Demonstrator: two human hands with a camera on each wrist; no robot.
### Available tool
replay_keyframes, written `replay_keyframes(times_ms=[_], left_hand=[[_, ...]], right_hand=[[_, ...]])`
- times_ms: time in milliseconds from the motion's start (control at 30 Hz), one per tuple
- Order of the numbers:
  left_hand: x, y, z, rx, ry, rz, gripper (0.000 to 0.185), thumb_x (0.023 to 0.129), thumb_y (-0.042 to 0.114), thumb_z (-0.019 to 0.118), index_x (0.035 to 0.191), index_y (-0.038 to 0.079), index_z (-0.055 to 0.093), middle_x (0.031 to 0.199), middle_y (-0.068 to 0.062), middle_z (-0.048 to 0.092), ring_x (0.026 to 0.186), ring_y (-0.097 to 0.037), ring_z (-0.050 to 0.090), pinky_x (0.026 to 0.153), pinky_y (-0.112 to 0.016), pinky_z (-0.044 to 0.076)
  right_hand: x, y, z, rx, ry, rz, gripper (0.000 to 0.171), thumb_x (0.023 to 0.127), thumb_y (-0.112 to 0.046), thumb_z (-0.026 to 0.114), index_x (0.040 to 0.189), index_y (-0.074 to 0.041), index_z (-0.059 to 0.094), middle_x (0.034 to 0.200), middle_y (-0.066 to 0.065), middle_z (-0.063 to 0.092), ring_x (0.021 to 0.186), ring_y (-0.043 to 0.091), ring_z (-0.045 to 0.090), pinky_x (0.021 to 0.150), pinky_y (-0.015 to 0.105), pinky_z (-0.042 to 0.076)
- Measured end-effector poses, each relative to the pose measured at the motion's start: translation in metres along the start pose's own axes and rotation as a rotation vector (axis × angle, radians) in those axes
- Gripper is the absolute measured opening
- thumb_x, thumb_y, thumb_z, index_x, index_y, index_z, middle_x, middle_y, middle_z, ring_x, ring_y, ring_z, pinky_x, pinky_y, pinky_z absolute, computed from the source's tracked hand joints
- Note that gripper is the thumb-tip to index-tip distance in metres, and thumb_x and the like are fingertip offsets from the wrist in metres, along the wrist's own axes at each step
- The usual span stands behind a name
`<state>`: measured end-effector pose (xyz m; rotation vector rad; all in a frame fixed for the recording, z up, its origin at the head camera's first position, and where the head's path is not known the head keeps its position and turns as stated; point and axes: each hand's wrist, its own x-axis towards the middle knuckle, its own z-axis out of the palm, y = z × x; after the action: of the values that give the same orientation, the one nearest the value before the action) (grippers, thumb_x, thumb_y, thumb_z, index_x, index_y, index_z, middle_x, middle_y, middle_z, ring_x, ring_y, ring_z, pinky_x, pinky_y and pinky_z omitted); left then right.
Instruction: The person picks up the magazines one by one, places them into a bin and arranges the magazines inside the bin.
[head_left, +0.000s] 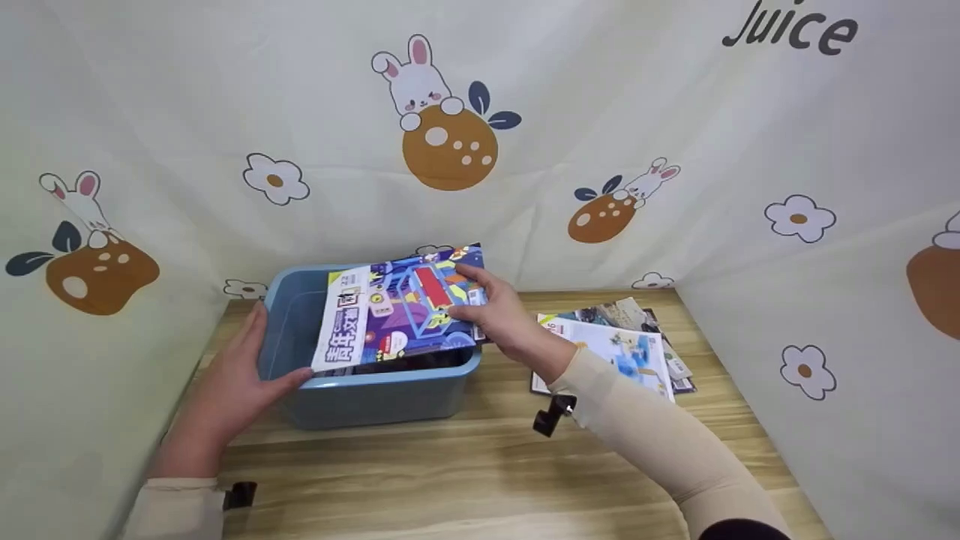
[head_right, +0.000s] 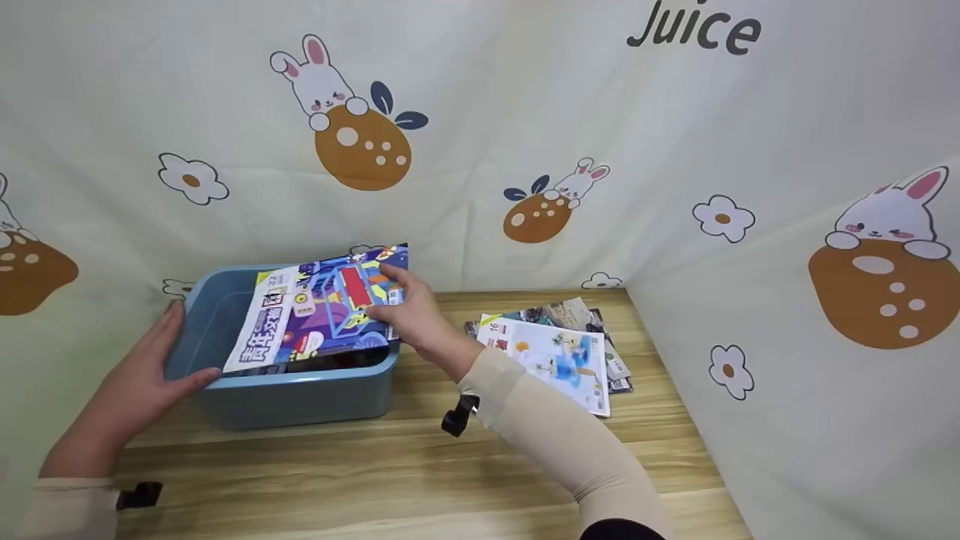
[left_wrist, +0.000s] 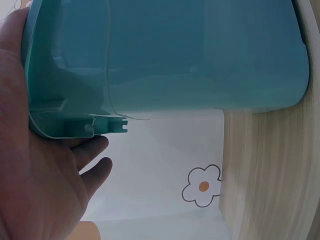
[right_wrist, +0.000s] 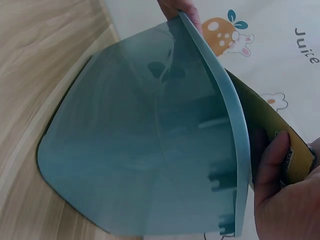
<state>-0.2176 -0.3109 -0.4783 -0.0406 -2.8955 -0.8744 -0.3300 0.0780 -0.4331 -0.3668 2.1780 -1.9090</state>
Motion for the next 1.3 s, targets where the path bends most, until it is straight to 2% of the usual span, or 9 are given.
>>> replay_keyframes(times_ms=[233, 433, 867, 1100, 1300], left_hand=[[0.001, 0.0, -0.002, 0.006, -0.017, -0.012, 0.136, 0.09, 0.081, 0.073, 0.177, 0.011, -0.005, 0.183, -0.024, 0.001, 0.163, -0.061, 0.014, 0.116, -0.088, 0.024], [0.002, 0.001, -0.001, -0.016, -0.005, -0.006, 0.137, 0.089, 0.082, 0.074, 0.178, 0.014, -0.005, 0.184, -0.022, 0.002, 0.163, -0.059, 0.014, 0.114, -0.088, 0.027], [0.001, 0.0, -0.003, 0.0, 0.01, 0.006, 0.134, 0.091, 0.078, 0.075, 0.178, 0.013, -0.002, 0.184, -0.023, 0.004, 0.163, -0.06, 0.015, 0.113, -0.088, 0.028], [0.0, 0.001, -0.003, 0.001, 0.009, 0.013, 0.132, 0.092, 0.076, 0.074, 0.178, 0.011, -0.001, 0.184, -0.023, 0.004, 0.163, -0.06, 0.016, 0.112, -0.088, 0.029], [-0.001, 0.001, -0.003, -0.005, 0.009, 0.013, 0.131, 0.093, 0.075, 0.075, 0.178, 0.011, -0.001, 0.184, -0.024, 0.005, 0.163, -0.061, 0.015, 0.112, -0.088, 0.029]], right_hand=[[0.003, -0.007, 0.027, -0.011, -0.002, -0.015, 0.079, 0.094, -0.003, 0.084, 0.166, -0.017, 0.053, 0.16, 0.018, 0.051, 0.132, 0.032, 0.061, 0.108, 0.038, 0.057], [0.004, -0.01, 0.043, -0.023, -0.016, -0.021, 0.078, 0.095, -0.004, 0.083, 0.166, -0.017, 0.052, 0.158, 0.017, 0.052, 0.132, 0.032, 0.061, 0.111, 0.041, 0.056], [0.005, -0.009, 0.059, -0.078, 0.007, -0.026, 0.076, 0.094, -0.006, 0.085, 0.163, -0.017, 0.055, 0.155, 0.012, 0.056, 0.127, 0.026, 0.063, 0.107, 0.038, 0.057], [0.007, -0.006, 0.065, -0.097, -0.031, -0.007, 0.077, 0.096, -0.009, 0.085, 0.165, -0.018, 0.052, 0.153, 0.011, 0.056, 0.122, 0.025, 0.067, 0.1, 0.035, 0.062], [0.008, -0.006, 0.068, -0.122, -0.024, 0.009, 0.076, 0.098, -0.01, 0.084, 0.166, -0.018, 0.05, 0.154, 0.01, 0.057, 0.123, 0.024, 0.066, 0.101, 0.036, 0.062]])
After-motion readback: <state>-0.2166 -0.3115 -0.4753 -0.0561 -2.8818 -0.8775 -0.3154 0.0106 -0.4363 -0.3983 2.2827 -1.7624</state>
